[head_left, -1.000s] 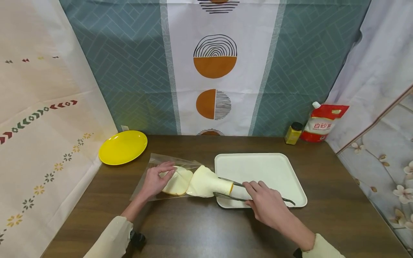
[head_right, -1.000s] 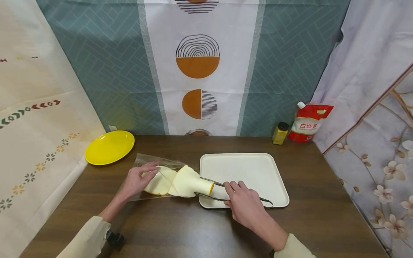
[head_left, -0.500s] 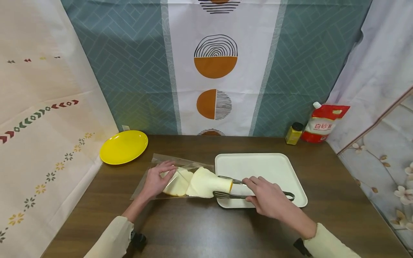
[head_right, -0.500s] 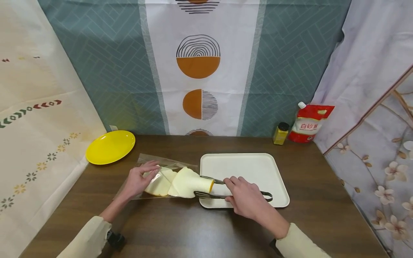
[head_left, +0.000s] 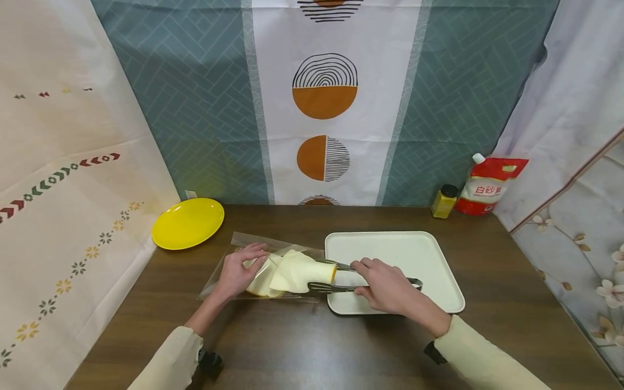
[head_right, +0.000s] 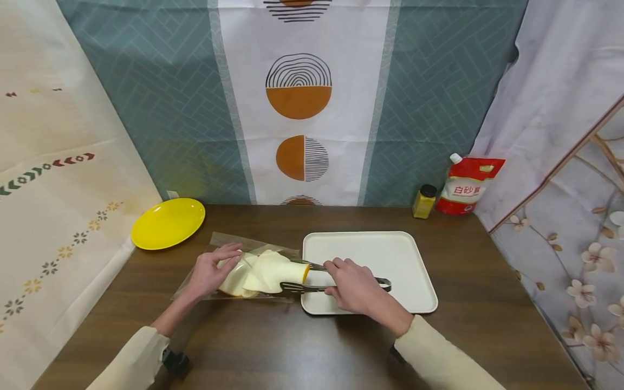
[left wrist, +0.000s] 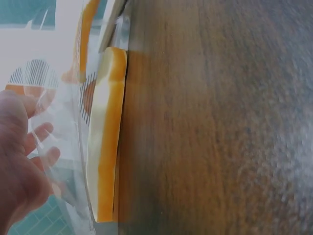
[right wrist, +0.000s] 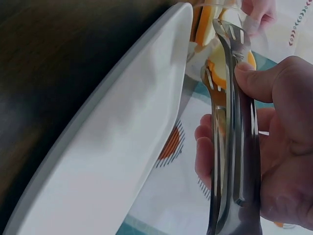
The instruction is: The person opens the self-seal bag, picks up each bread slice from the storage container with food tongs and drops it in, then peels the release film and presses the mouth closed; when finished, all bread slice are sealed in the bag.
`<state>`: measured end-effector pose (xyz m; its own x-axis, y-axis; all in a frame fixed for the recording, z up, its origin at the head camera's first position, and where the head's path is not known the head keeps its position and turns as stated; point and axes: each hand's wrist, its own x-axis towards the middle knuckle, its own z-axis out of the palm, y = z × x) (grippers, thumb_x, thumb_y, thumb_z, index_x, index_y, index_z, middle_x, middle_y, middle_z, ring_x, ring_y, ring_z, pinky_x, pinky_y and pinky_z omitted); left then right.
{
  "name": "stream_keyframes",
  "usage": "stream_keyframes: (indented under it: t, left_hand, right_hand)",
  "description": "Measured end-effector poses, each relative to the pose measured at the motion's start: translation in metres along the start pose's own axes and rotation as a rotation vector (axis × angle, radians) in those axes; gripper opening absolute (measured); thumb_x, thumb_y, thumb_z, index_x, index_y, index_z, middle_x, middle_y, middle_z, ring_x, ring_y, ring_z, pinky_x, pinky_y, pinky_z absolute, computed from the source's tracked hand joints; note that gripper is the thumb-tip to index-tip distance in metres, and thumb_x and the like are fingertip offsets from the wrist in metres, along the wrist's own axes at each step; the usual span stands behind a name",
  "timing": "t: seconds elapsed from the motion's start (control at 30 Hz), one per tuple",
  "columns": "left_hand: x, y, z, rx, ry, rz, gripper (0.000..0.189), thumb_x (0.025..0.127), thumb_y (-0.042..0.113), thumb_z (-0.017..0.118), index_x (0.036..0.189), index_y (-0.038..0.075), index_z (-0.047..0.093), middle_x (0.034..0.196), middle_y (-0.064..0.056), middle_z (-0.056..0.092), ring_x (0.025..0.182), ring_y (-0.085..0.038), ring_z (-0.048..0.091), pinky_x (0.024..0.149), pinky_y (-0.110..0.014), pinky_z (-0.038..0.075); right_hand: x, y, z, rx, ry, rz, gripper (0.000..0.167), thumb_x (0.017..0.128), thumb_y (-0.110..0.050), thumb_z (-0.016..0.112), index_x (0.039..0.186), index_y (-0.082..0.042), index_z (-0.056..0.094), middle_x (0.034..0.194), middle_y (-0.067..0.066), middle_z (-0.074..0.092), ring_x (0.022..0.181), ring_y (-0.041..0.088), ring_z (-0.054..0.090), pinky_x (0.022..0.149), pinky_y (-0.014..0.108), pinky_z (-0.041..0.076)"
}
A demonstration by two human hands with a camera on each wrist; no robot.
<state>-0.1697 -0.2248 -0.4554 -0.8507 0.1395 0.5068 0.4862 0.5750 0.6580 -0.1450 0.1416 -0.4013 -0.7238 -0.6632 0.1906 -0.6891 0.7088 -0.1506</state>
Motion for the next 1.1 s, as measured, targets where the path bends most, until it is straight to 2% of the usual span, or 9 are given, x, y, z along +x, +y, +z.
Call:
stream_keyframes:
  t: [0.4, 0.63, 0.87, 1.1]
  left_hand:
    - [0.001, -0.001, 0.0, -0.002, 0.001, -0.01, 0.013, 0.088, 0.002, 0.075, 0.101, 0.0, 0.079, 0.115, -0.019, 0.07, 0.118, -0.04, 0.061, 0.099, -0.061, 0.043]
    - [0.002, -0.001, 0.002, 0.002, 0.024, 0.034, 0.014, 0.086, -0.003, 0.075, 0.099, -0.002, 0.078, 0.113, -0.021, 0.071, 0.115, -0.042, 0.062, 0.096, -0.061, 0.045]
    - [0.003, 0.003, 0.002, -0.028, 0.031, -0.006, 0.013, 0.087, -0.003, 0.073, 0.099, -0.003, 0.078, 0.114, -0.022, 0.07, 0.118, -0.044, 0.06, 0.101, -0.061, 0.042]
    - [0.002, 0.004, 0.0, -0.024, 0.054, -0.012, 0.013, 0.087, -0.004, 0.074, 0.098, -0.003, 0.078, 0.113, -0.021, 0.07, 0.117, -0.044, 0.06, 0.099, -0.059, 0.044]
  right_hand:
    - [0.022, -0.016, 0.014, 0.002, -0.035, 0.026, 0.049, 0.088, -0.026, 0.078, 0.125, 0.0, 0.061, 0.107, 0.01, 0.064, 0.084, 0.024, 0.059, 0.051, 0.036, 0.05]
    - [0.032, -0.023, 0.021, 0.004, -0.022, 0.033, 0.05, 0.088, -0.028, 0.079, 0.125, 0.0, 0.061, 0.103, 0.008, 0.063, 0.081, 0.024, 0.058, 0.05, 0.037, 0.049]
    - [0.041, -0.029, 0.027, 0.024, -0.009, 0.043, 0.048, 0.088, -0.029, 0.078, 0.122, -0.001, 0.06, 0.096, 0.007, 0.06, 0.077, 0.024, 0.056, 0.048, 0.037, 0.047]
    - [0.045, -0.03, 0.027, 0.02, -0.043, 0.037, 0.049, 0.088, -0.031, 0.078, 0.123, -0.001, 0.061, 0.101, 0.007, 0.063, 0.079, 0.023, 0.057, 0.051, 0.035, 0.049]
